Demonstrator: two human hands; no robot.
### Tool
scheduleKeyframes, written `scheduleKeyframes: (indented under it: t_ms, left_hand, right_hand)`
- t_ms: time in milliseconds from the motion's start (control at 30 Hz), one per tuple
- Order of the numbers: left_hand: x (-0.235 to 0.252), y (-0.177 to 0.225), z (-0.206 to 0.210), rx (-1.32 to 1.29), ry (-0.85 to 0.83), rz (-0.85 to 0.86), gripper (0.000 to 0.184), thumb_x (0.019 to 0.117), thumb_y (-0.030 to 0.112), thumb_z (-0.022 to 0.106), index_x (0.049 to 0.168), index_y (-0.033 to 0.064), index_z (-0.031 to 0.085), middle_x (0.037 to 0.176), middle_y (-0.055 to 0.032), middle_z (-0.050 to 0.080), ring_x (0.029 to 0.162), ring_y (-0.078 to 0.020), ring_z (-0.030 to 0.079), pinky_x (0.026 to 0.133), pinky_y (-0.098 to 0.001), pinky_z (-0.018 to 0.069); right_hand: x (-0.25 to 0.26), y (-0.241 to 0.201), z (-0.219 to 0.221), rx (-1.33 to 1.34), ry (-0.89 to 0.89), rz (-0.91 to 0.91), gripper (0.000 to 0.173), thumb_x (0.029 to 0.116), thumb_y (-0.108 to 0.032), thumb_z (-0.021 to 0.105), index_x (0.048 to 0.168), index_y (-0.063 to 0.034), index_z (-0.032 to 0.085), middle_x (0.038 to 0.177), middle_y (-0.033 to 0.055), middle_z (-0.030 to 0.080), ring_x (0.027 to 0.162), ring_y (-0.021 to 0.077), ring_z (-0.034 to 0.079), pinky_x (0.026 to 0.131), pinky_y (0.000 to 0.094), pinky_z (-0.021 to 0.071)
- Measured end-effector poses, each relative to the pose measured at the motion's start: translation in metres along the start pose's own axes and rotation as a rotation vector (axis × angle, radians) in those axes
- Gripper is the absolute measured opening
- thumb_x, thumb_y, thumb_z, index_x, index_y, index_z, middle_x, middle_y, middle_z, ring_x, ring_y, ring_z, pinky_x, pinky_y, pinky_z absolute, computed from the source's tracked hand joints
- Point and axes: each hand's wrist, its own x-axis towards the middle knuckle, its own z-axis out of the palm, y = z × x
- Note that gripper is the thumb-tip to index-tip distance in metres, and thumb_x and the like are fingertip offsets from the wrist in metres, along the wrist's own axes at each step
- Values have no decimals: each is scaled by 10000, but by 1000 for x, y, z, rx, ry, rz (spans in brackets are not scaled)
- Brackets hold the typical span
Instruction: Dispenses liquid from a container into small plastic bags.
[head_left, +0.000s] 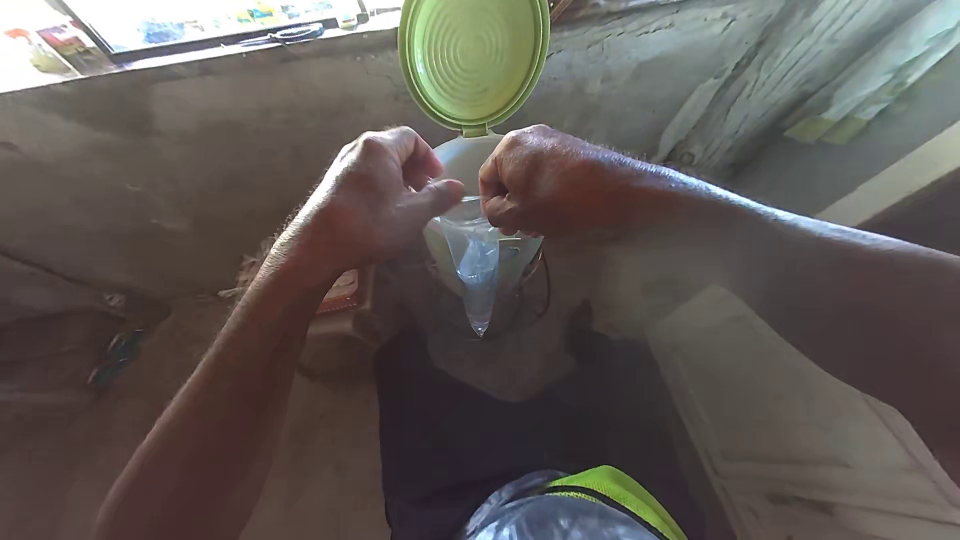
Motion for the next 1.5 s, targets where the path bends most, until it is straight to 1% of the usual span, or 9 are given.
scheduleKeyframes:
  t_ms: [67,233,600,767,867,967,1100,1333,1500]
  left_hand:
    - [2,3,7,19,-117,-12,286,952,303,738,1131,88,678,935,-51,688,762,-147,658,709,-368,561]
    - [13,-2,32,74,-252,217,205,988,157,657,787,116,666,687,11,609,628,-98,579,593,-332,467]
    - [-5,1,76,-76,-275,-21,253,1033,174,613,801,77,642,633,-19,562,524,-100,524,519,-282,445]
    - [-2,3,54,-90,-232,-62,258,1031,175,616,791,93,664,645,-5,604,533,-80,541,510,-261,447]
    - [1,5,33,-110,-194,-68,278,1029,177,619,763,98,646,615,-6,607,476,-69,540,448,-231,448]
    - [2,6,16,-34,-168,-74,313,1030,192,622,733,95,620,590,-22,577,448,-96,508,422,-256,417]
    - [-1,5,-1,118,-149,-80,259,1028,192,627,791,93,658,633,-16,599,488,-85,546,457,-247,462]
    - [1,8,-14,387,-142,-37,185,979,155,687,800,108,699,664,-21,609,590,-145,560,566,-383,450]
    - [-16,-32,45,107,-179,5,196,993,169,674,828,64,682,697,-40,617,590,-129,574,585,-341,487]
  right_hand:
    - [0,0,2,-30,-19,-34,262,938,-107,683,682,-104,632,607,7,562,527,116,532,511,325,436]
    - [-4,2,7,-53,-47,-68,280,917,-102,707,659,-114,597,593,-5,516,537,125,497,512,340,388]
    - [-38,45,39,95,201,4,90,935,-93,657,864,-111,710,705,-14,619,627,99,569,585,338,447]
    - [-49,53,56,153,368,-316,239,955,-215,658,1164,-108,699,1013,41,674,776,81,643,664,263,556]
    - [-38,42,56,118,320,-478,391,895,-254,756,1259,-128,691,1219,143,608,1000,214,649,806,383,571]
    - [-25,33,45,0,307,-524,292,924,-198,733,1193,-90,701,1090,117,644,944,227,661,809,403,564]
    - [-6,29,35,-90,343,-676,133,957,-70,621,861,-23,701,779,84,658,733,202,648,688,376,517]
    - [4,11,24,-177,328,-676,172,962,-39,605,805,-16,670,761,89,624,743,201,625,695,353,491]
    - [1,43,77,-77,270,-641,183,975,-47,572,829,-37,683,792,93,623,738,228,628,658,394,502]
